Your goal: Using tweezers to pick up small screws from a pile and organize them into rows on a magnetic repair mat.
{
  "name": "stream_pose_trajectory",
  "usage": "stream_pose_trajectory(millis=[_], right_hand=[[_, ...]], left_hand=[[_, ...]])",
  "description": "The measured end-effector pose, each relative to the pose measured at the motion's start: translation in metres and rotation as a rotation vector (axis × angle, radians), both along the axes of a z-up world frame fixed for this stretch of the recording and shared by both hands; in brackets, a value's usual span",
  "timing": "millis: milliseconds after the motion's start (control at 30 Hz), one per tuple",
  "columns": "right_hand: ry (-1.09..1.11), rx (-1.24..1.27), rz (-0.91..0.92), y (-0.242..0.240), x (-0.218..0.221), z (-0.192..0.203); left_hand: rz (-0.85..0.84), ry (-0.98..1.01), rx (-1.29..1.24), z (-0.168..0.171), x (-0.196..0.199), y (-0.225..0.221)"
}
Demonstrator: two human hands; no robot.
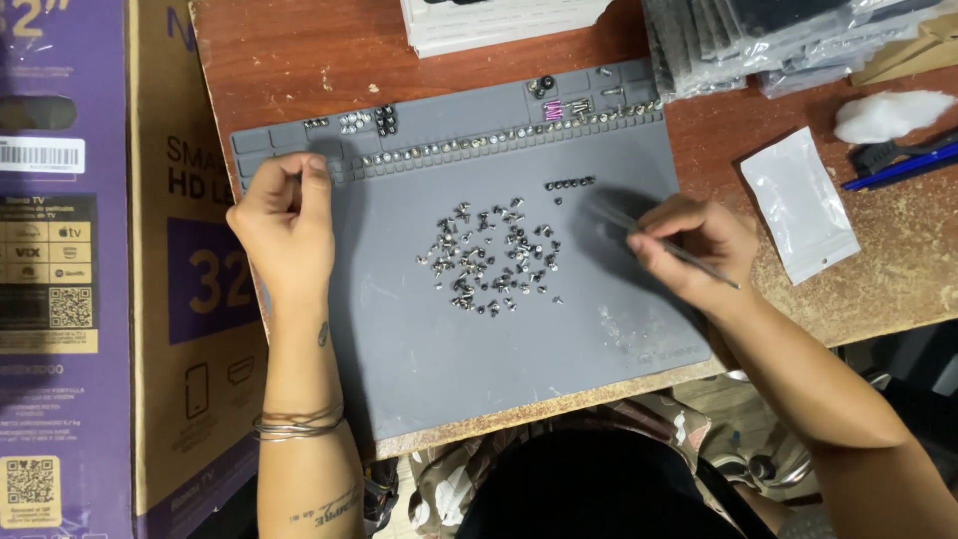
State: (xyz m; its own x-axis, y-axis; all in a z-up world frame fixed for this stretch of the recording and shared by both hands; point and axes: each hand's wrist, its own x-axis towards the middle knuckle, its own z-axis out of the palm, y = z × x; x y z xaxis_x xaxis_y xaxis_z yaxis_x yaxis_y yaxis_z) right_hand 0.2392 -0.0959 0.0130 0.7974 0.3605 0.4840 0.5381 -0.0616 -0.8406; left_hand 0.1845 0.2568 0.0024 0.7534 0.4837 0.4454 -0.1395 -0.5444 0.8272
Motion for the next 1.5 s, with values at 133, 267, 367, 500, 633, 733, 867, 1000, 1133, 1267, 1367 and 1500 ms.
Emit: stream_pose_trajectory(millis=[133, 267, 367, 500, 633, 733, 867, 1000, 1133, 1267, 1367, 1500], right_hand=[[0.024, 0.039, 0.177, 0.017, -0.010, 0.014], [0.022, 0.034, 0.257, 0.022, -0.011, 0.015], [0.023, 0.027, 0.323, 0.021, -0.011, 0.013], [-0.002, 0.031, 0.411, 0.017, -0.015, 0.001], [-0.024, 0.030, 0.482, 0.021, -0.014, 0.006], [-0.030, 0.021, 0.467, 0.019, -0.013, 0.003], [-0.019, 0.028, 0.465, 0.016, -0.014, 0.002], [0.147, 0.082, 0.573, 0.009, -0.012, 0.008], [0.274, 0.001, 0.664, 0.007, -0.006, 0.015], [0.233, -0.056, 0.581, 0.001, -0.006, 0.000], [0.208, -0.067, 0.478, 0.012, -0.005, 0.013], [0.193, -0.057, 0.448, 0.014, -0.006, 0.014]], left_hand=[[-0.002, -0.005, -0.018, 0.002, 0.001, -0.001], [-0.002, -0.002, -0.021, 0.002, 0.000, -0.001], [0.001, 0.012, -0.020, 0.004, -0.001, -0.002], [-0.019, 0.006, -0.017, 0.002, -0.001, -0.001], [-0.028, -0.002, -0.014, 0.001, 0.000, 0.000], [-0.029, 0.009, -0.032, 0.004, -0.001, -0.002], [-0.029, 0.016, -0.019, 0.003, -0.002, -0.002], [-0.039, 0.016, -0.021, 0.001, -0.001, -0.002], [-0.044, 0.022, -0.022, 0.000, -0.001, -0.002], [-0.053, 0.022, -0.016, -0.002, -0.001, -0.002], [-0.055, 0.023, -0.013, -0.001, -0.002, -0.002], [-0.058, 0.017, -0.002, -0.004, -0.001, -0.001]])
